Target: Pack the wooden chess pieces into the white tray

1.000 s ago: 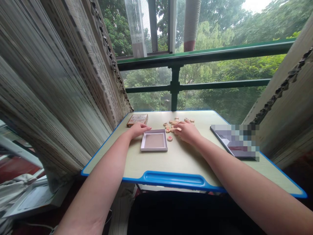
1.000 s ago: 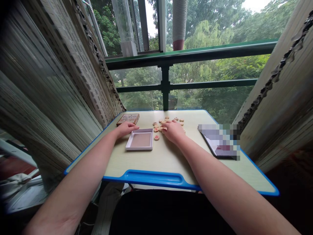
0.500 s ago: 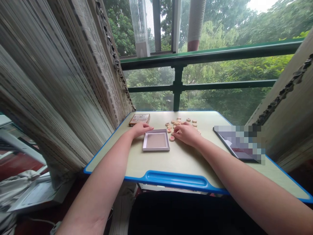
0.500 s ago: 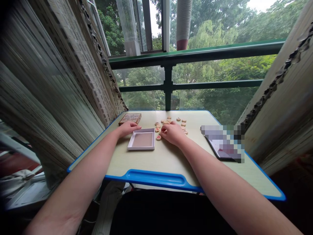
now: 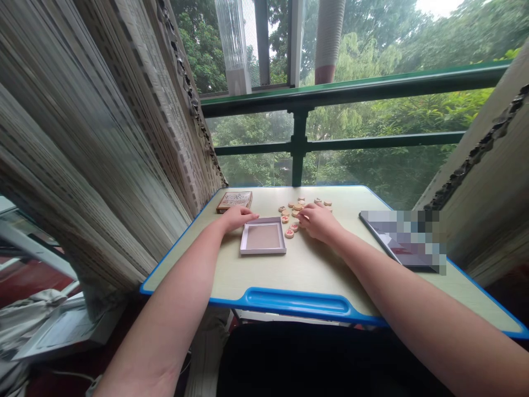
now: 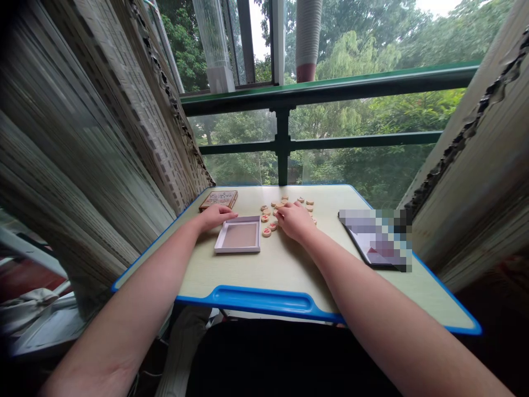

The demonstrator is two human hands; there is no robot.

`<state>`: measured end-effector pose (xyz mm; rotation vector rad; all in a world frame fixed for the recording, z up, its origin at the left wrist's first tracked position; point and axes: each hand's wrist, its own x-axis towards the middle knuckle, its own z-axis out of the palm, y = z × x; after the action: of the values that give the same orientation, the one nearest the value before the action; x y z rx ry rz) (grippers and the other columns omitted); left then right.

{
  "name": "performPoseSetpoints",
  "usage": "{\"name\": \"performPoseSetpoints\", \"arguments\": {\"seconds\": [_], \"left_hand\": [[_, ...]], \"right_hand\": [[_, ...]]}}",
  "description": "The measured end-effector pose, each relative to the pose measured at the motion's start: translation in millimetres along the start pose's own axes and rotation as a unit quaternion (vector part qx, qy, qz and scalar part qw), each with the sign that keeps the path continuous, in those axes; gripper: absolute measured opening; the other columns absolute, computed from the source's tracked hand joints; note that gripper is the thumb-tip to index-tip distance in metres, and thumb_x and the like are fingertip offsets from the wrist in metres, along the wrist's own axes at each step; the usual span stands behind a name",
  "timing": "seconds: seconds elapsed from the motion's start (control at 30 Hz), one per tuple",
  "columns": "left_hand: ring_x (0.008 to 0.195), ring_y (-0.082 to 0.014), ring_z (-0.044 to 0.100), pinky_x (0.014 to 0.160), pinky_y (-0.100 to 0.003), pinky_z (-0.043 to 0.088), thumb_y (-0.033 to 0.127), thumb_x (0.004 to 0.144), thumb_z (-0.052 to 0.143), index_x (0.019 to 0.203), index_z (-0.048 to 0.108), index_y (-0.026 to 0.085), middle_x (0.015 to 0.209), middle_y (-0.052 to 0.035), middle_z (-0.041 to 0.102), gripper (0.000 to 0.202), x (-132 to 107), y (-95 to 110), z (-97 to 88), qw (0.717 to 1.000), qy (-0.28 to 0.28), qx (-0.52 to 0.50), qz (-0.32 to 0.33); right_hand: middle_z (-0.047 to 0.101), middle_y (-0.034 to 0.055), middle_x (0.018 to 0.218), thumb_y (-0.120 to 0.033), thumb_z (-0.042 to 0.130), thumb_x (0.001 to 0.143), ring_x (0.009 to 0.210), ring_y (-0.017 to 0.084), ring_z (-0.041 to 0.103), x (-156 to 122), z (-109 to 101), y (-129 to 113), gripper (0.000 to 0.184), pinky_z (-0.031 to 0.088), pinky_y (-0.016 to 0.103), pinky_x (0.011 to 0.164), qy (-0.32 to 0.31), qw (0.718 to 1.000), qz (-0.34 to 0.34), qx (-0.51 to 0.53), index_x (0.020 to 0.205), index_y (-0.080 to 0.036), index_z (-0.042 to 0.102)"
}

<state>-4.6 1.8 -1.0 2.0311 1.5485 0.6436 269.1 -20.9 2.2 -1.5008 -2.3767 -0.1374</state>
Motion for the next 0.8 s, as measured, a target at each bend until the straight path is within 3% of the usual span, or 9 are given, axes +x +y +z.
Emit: {"name": "performPoseSetpoints", "arguments": {"seconds": [0.13, 0.33, 0.5, 0.8], "left_hand": [[0.061, -0.0135, 0.046, 0.058, -0.026, 0.032, 0.063, 0.063, 0.056, 0.081, 0.070, 0.014, 0.065, -0.0014, 0.058, 0.054, -1.4, 1.6, -0.5, 1.000, -0.001, -0.001, 0.004], [0.065, -0.0146, 0.049, 0.060, -0.026, 0.033, 0.062, 0.064, 0.057, 0.082, 0.070, 0.014, 0.070, -0.0022, 0.061, 0.054, -2.0, 2.7, -1.3, 1.000, -0.010, -0.006, 0.003], [0.064, -0.0140, 0.049, 0.060, -0.026, 0.034, 0.063, 0.062, 0.057, 0.081, 0.070, 0.014, 0.069, -0.0015, 0.060, 0.054, -1.4, 2.1, -0.6, 1.000, -0.006, -0.012, -0.003], [0.063, -0.0145, 0.049, 0.057, -0.026, 0.033, 0.062, 0.062, 0.058, 0.077, 0.069, 0.014, 0.066, -0.0019, 0.060, 0.051, -4.0, 6.5, -1.4, 1.000, -0.004, -0.010, 0.003]], "right_hand": [[0.066, 0.0082, 0.091, -0.030, 0.044, 0.083, 0.086, 0.021, 0.051, 0.6, -4.5, 4.9, 0.028, 0.032, 0.032, 0.082, -0.009, 0.998, 0.057, -0.013, 0.080, -0.019, 0.069], [0.068, 0.0036, 0.092, -0.042, 0.048, 0.079, 0.089, 0.023, 0.049, -1.2, -5.9, -4.4, 0.029, 0.036, 0.032, 0.073, -0.040, 0.996, 0.074, 0.043, 0.088, -0.025, 0.070], [0.068, 0.0049, 0.082, -0.052, 0.054, 0.073, 0.091, 0.026, 0.048, -3.9, -11.9, -14.0, 0.032, 0.037, 0.032, 0.068, -0.033, 0.995, 0.076, 0.051, 0.078, -0.023, 0.068], [0.068, 0.0019, 0.088, -0.040, 0.051, 0.079, 0.090, 0.023, 0.052, -3.0, -4.9, -14.6, 0.025, 0.037, 0.032, 0.077, -0.032, 0.995, 0.056, 0.078, 0.089, -0.025, 0.067]]}}
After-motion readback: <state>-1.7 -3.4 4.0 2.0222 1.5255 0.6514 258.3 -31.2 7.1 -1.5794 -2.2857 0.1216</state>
